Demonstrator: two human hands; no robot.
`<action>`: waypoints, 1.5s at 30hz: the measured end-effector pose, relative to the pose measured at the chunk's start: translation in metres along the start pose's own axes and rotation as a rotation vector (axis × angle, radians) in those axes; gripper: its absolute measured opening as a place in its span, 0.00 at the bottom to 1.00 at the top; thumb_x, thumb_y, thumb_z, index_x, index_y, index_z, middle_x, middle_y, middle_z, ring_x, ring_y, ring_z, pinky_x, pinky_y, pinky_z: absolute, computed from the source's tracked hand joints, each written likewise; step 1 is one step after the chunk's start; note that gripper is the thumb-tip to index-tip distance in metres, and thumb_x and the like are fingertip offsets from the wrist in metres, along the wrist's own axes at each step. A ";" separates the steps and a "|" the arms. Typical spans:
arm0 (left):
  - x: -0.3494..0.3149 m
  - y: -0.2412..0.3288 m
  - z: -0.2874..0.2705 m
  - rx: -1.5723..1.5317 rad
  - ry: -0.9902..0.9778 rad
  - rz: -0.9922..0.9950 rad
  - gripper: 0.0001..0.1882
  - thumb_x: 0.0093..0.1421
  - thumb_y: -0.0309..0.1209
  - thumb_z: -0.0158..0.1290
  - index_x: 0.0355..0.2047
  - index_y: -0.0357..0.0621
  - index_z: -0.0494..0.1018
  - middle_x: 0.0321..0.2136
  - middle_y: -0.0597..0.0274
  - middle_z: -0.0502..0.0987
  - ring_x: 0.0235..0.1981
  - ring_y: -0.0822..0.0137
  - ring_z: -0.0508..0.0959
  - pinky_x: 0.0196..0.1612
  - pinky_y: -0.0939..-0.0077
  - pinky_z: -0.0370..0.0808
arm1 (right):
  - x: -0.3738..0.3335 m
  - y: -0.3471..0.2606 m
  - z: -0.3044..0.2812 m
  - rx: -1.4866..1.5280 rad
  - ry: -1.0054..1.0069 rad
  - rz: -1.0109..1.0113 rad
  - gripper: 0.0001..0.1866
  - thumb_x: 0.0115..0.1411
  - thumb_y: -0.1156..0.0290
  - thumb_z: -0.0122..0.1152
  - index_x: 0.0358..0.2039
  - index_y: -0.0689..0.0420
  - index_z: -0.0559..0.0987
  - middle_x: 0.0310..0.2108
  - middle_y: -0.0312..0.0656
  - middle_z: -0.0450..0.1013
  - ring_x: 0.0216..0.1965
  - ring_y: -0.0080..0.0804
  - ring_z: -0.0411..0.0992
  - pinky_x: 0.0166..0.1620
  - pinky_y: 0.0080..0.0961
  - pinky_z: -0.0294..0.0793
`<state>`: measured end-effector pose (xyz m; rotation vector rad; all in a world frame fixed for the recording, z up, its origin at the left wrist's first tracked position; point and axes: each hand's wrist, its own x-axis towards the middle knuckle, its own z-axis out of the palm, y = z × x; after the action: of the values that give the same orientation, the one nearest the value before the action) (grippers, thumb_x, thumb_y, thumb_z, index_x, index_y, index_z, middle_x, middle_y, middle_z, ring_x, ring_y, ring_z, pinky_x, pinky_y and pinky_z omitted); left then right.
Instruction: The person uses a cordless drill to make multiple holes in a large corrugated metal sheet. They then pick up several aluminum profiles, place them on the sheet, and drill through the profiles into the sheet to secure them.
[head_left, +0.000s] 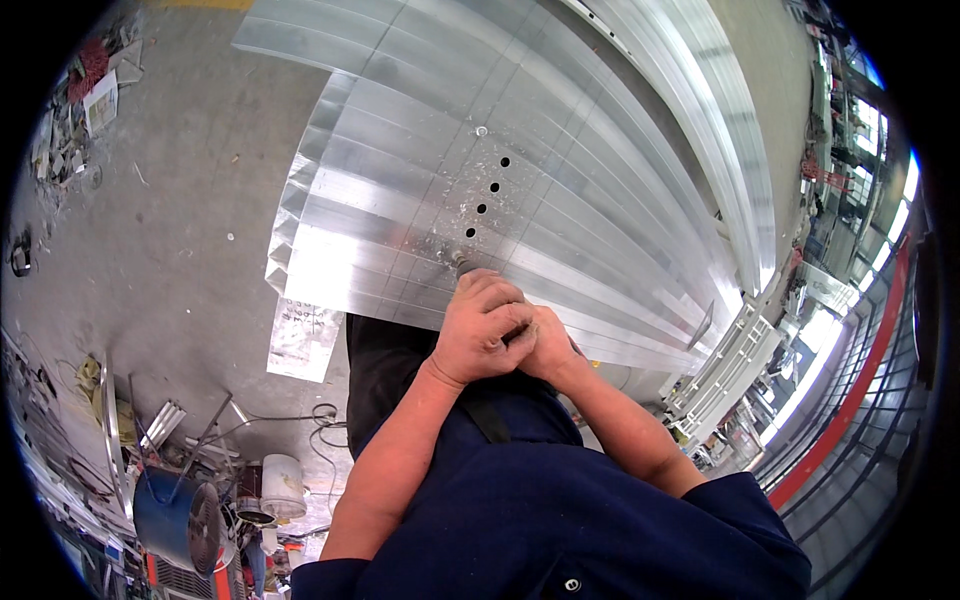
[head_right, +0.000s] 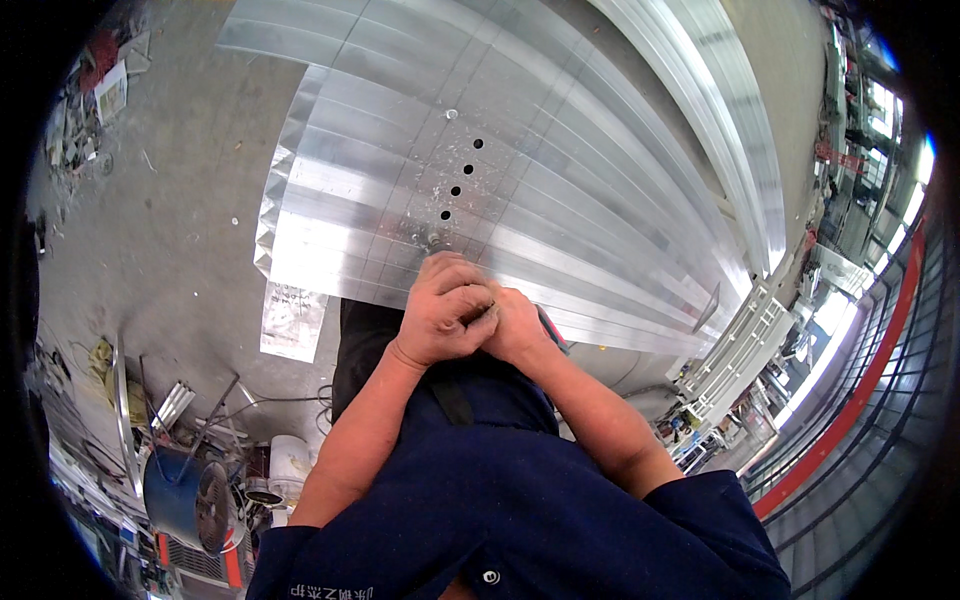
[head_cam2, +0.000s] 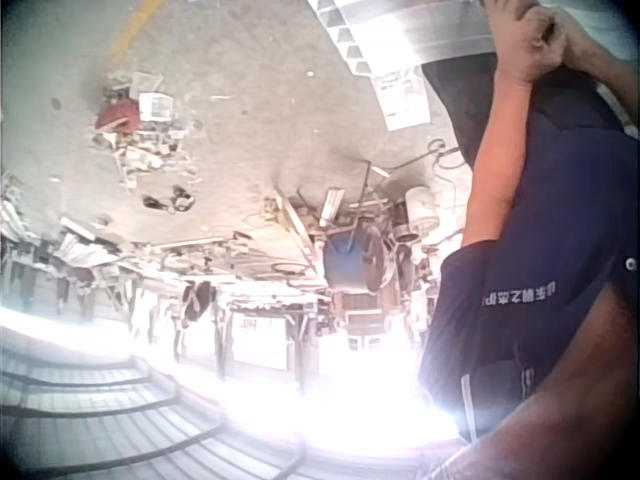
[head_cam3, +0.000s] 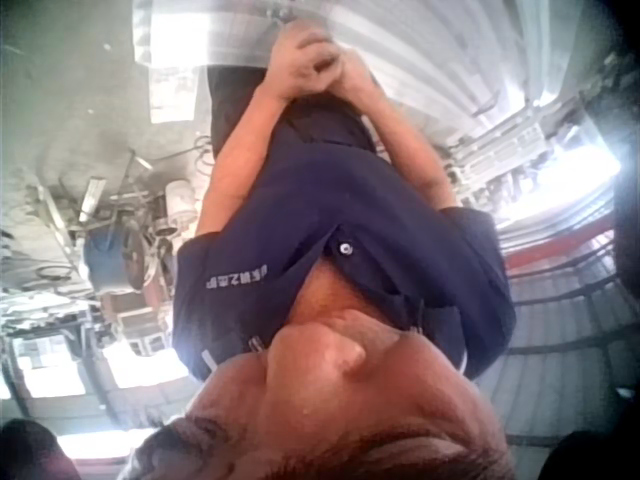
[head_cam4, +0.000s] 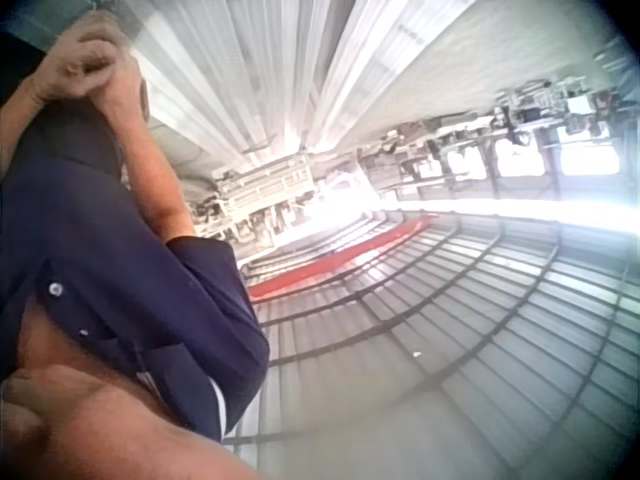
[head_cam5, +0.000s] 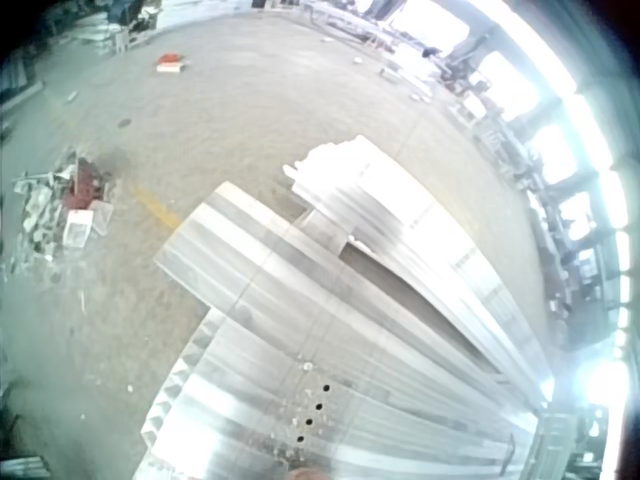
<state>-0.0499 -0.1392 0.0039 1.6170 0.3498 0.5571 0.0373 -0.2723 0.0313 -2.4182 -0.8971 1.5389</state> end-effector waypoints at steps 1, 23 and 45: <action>0.001 -0.001 -0.001 -0.001 0.008 0.000 0.14 0.40 0.25 0.64 0.28 0.49 0.74 0.32 0.65 0.76 0.37 0.56 0.76 0.48 0.60 0.72 | 0.000 -0.002 -0.001 -0.017 -0.008 0.017 0.15 0.52 0.59 0.64 0.37 0.53 0.79 0.39 0.50 0.78 0.40 0.55 0.77 0.41 0.46 0.77; 0.004 -0.011 -0.002 -0.013 0.029 -0.086 0.11 0.40 0.25 0.64 0.25 0.48 0.74 0.29 0.64 0.74 0.35 0.55 0.76 0.43 0.61 0.73 | 0.011 -0.008 -0.011 0.020 -0.060 0.096 0.16 0.54 0.59 0.61 0.41 0.51 0.79 0.39 0.52 0.79 0.44 0.57 0.76 0.42 0.47 0.76; 0.000 0.021 0.005 0.048 -0.059 0.009 0.12 0.41 0.26 0.62 0.27 0.46 0.73 0.30 0.63 0.73 0.36 0.56 0.75 0.49 0.59 0.70 | -0.028 -0.001 -0.003 0.270 0.090 -0.088 0.14 0.53 0.69 0.64 0.42 0.54 0.80 0.40 0.45 0.79 0.42 0.44 0.78 0.43 0.34 0.77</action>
<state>-0.0495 -0.1458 0.0242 1.6785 0.3145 0.5097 0.0311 -0.2860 0.0547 -2.2074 -0.7168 1.4068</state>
